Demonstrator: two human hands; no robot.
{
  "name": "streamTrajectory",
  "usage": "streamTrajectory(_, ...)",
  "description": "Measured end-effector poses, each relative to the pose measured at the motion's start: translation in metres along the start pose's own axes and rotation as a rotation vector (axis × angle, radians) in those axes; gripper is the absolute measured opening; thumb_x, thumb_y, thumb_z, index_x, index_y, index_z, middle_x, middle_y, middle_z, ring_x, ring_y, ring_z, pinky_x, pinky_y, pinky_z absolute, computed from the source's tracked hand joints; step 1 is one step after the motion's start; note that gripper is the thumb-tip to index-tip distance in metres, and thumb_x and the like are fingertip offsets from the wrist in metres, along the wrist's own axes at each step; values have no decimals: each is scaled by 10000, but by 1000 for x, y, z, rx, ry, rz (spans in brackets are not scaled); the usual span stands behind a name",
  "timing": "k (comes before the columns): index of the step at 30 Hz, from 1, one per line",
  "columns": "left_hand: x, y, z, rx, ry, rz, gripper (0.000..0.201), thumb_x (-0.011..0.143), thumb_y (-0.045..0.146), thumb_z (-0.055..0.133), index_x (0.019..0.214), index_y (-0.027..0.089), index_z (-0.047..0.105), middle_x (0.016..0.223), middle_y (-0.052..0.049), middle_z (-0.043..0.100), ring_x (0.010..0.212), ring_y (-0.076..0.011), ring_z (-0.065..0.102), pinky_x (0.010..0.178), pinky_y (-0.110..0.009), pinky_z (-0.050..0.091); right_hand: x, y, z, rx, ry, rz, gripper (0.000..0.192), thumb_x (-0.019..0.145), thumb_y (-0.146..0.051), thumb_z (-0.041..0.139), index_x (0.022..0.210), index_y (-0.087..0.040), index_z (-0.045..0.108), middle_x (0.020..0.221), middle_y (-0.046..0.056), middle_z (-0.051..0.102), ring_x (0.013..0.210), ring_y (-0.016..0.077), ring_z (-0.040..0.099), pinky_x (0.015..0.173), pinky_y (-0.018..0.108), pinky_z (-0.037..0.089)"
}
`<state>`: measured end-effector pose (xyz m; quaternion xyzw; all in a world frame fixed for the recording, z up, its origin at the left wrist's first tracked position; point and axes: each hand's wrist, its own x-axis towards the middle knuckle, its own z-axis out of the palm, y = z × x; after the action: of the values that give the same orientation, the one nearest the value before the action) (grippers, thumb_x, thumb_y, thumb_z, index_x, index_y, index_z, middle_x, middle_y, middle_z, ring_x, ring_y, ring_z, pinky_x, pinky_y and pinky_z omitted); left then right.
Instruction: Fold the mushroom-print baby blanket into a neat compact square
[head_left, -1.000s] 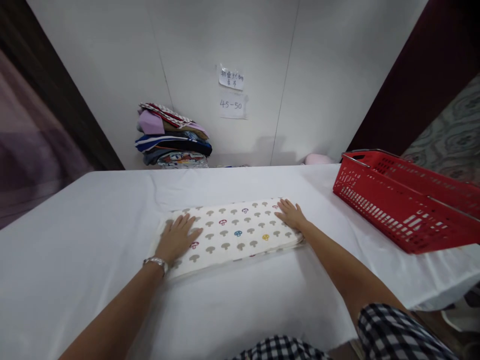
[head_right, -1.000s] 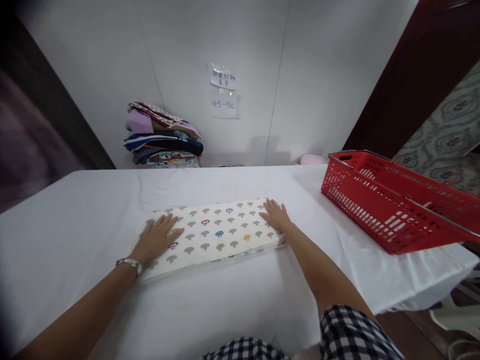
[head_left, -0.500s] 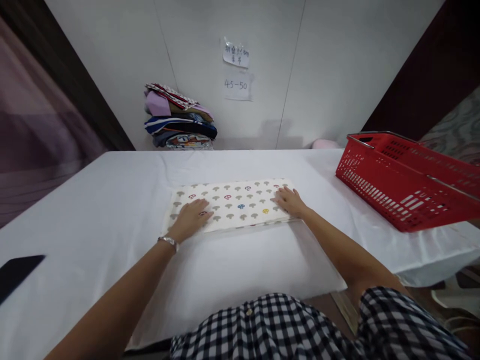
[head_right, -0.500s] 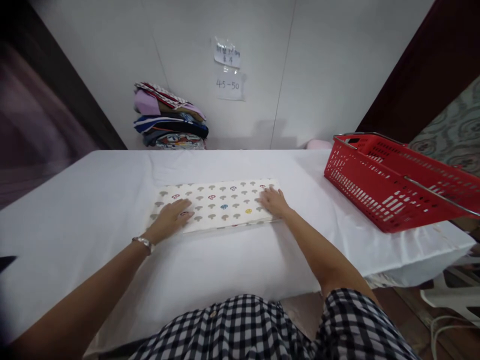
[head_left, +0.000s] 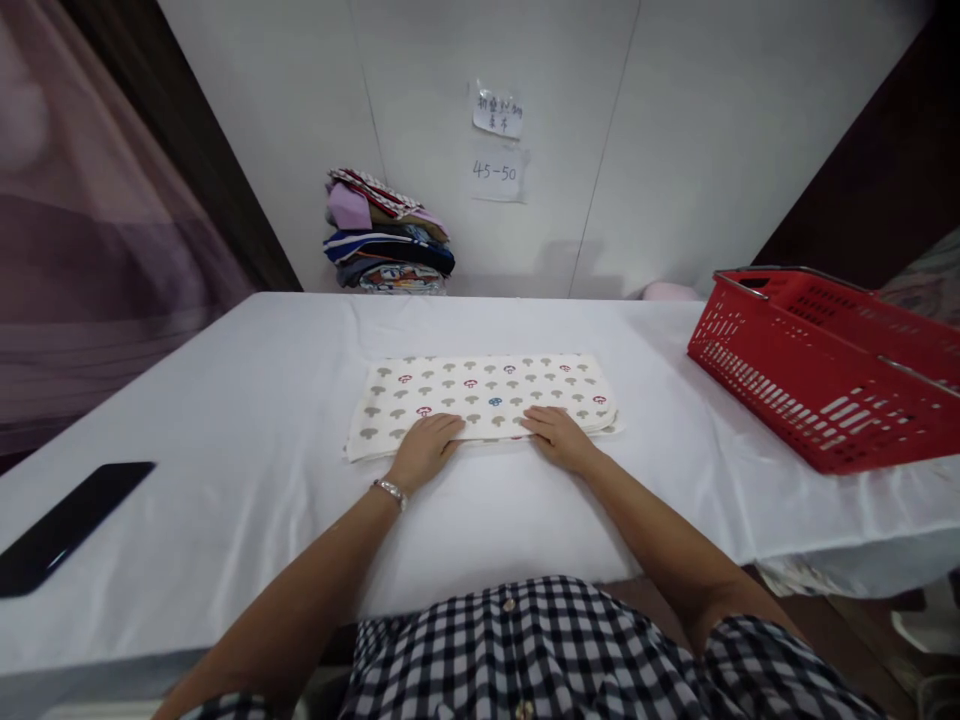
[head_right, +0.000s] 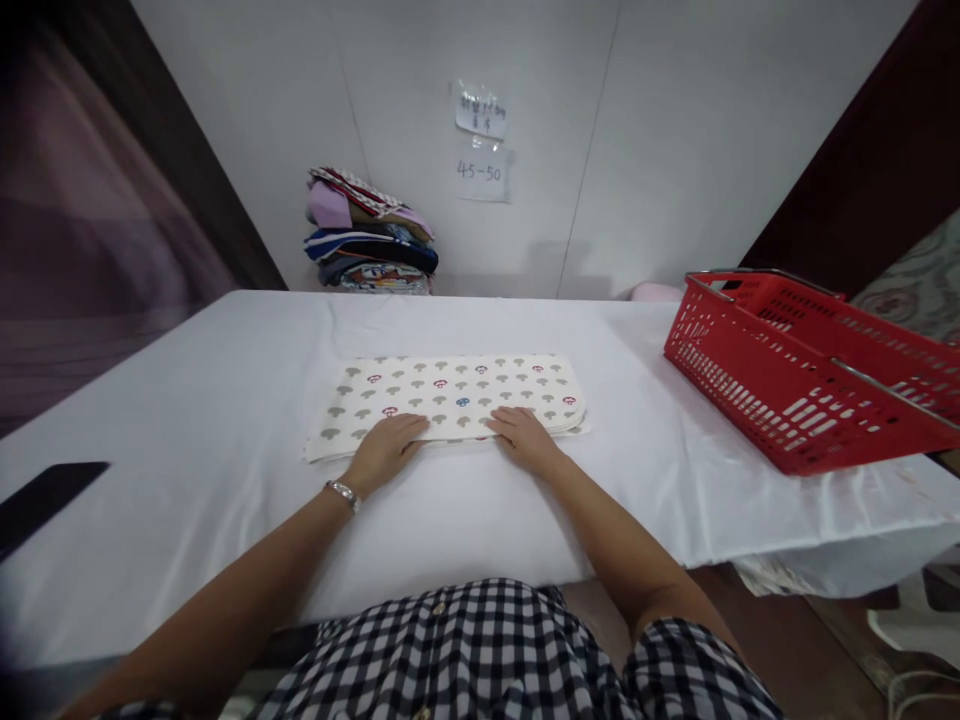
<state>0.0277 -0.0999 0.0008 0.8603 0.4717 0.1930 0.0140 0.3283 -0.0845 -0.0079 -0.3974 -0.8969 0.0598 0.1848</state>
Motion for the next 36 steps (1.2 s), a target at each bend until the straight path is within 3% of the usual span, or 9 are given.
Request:
streamTrajectory(6, 0, 11, 2, 77, -16, -24, 505, 810, 56, 350, 1246, 215, 548, 1207, -55, 617, 1131, -206, 530, 961, -383, 406, -1, -3, 11, -70, 31, -15, 428, 908, -168, 344, 1300, -213, 509, 1315, 93, 527, 1247, 224, 421, 1015, 439, 336)
streamTrajectory(13, 3, 10, 13, 70, 69, -127, 428, 824, 98, 370, 1174, 197, 597, 1181, -47, 640, 1114, -190, 563, 973, -356, 419, -6, -2, 9, -32, 57, -27, 508, 833, -65, 349, 1302, -181, 505, 1319, 84, 525, 1246, 211, 422, 1028, 427, 341)
streamTrajectory(19, 0, 11, 13, 53, 62, -116, 413, 823, 112, 378, 1157, 188, 608, 1173, -51, 645, 1113, -196, 567, 979, -366, 425, -5, -4, 8, -39, 28, 27, 556, 818, -45, 340, 1324, -225, 484, 1337, 69, 513, 1267, 222, 408, 1030, 456, 336)
streamTrajectory(29, 0, 14, 13, 74, 34, -99, 380, 865, 149, 372, 1145, 211, 623, 1203, -43, 629, 1149, -206, 543, 997, -393, 414, -17, 8, 1, -153, 66, 269, 567, 790, -23, 358, 1294, -225, 519, 1296, 46, 555, 1215, 221, 469, 1003, 407, 365)
streamTrajectory(36, -1, 17, 10, 53, -6, -111, 469, 811, 55, 368, 1187, 204, 605, 1257, -54, 592, 1199, -216, 506, 1020, -411, 395, -25, 11, 1, -217, 6, 288, 556, 800, 12, 333, 1264, -213, 540, 1327, 55, 528, 1258, 210, 430, 997, 392, 349)
